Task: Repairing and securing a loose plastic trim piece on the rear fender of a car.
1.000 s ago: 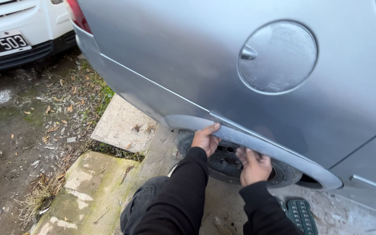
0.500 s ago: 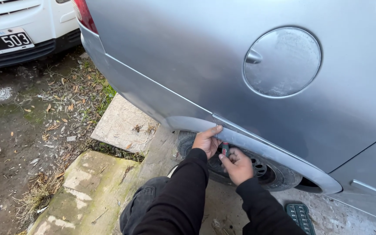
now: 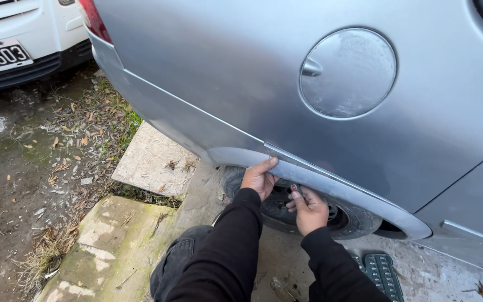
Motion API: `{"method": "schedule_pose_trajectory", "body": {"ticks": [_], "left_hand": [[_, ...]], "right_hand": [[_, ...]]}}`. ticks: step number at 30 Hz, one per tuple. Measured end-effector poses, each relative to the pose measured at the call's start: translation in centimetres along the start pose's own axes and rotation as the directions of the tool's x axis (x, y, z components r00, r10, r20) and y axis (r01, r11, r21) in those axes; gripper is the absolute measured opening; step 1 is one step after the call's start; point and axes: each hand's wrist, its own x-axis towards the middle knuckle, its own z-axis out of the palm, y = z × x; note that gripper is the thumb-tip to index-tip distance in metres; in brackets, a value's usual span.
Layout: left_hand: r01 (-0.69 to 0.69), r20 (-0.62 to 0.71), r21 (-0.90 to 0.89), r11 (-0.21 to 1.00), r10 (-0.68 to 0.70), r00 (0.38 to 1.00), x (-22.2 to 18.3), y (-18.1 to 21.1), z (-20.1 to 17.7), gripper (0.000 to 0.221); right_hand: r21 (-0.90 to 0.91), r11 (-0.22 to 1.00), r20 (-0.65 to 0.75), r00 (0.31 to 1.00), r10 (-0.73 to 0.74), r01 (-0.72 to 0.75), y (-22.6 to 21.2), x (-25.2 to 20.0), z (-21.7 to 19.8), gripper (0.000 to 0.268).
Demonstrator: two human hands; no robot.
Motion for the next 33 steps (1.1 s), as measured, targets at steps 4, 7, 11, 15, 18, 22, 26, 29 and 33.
{"method": "schedule_pose_trajectory", "body": {"ticks": [4, 7, 11, 15, 18, 22, 26, 29, 33], "left_hand": [[0.012, 0.014, 0.011, 1.000, -0.012, 1.000, -0.4, 0.6, 0.9, 0.034], [0.023, 0.013, -0.008, 1.000, -0.023, 1.000, -0.3, -0.1, -0.1, 0.033], [0.026, -0.011, 0.004, 1.000, -0.026, 1.000, -0.2, 0.5, 0.8, 0.033], [0.011, -0.042, -0.050, 0.999, -0.013, 0.999, 0.4, -0.3, -0.5, 0.031], [-0.011, -0.030, -0.089, 0.996, 0.008, 1.000, 0.2, -0.3, 0.0, 0.032], [-0.005, -0.028, -0.105, 0.995, 0.002, 1.000, 0.0, 0.0, 0.6, 0.033], [-0.006, -0.009, -0.125, 0.992, 0.005, 1.000, 0.2, -0.1, 0.5, 0.036], [0.003, -0.016, -0.122, 0.993, -0.005, 1.000, 0.0, 0.1, 0.8, 0.035], [0.003, -0.026, -0.116, 0.993, -0.006, 1.000, 0.1, -0.1, 0.5, 0.034]], "right_hand": [[0.114, 0.993, -0.011, 1.000, -0.020, 0.021, 0.9, -0.4, 0.2, 0.028], [0.152, 0.988, -0.014, 1.000, 0.017, -0.015, 0.8, -0.9, 0.1, 0.027], [0.186, 0.982, -0.030, 0.999, 0.022, -0.016, 1.1, -0.4, 0.2, 0.028], [0.142, 0.989, -0.069, 0.997, -0.042, 0.052, 1.5, -0.3, -0.2, 0.027], [0.135, 0.989, -0.099, 0.994, -0.047, 0.060, 0.4, -0.5, -0.2, 0.026], [0.089, 0.993, -0.101, 0.993, -0.064, 0.073, -0.8, -1.3, 0.1, 0.025], [0.056, 0.996, -0.098, 0.993, -0.060, 0.066, -1.0, -1.4, -0.1, 0.024], [0.032, 0.997, -0.105, 0.992, -0.063, 0.067, -1.1, -1.1, -0.2, 0.023], [-0.007, 0.997, -0.123, 0.989, -0.081, 0.081, -1.8, -1.4, -0.1, 0.024]]}}
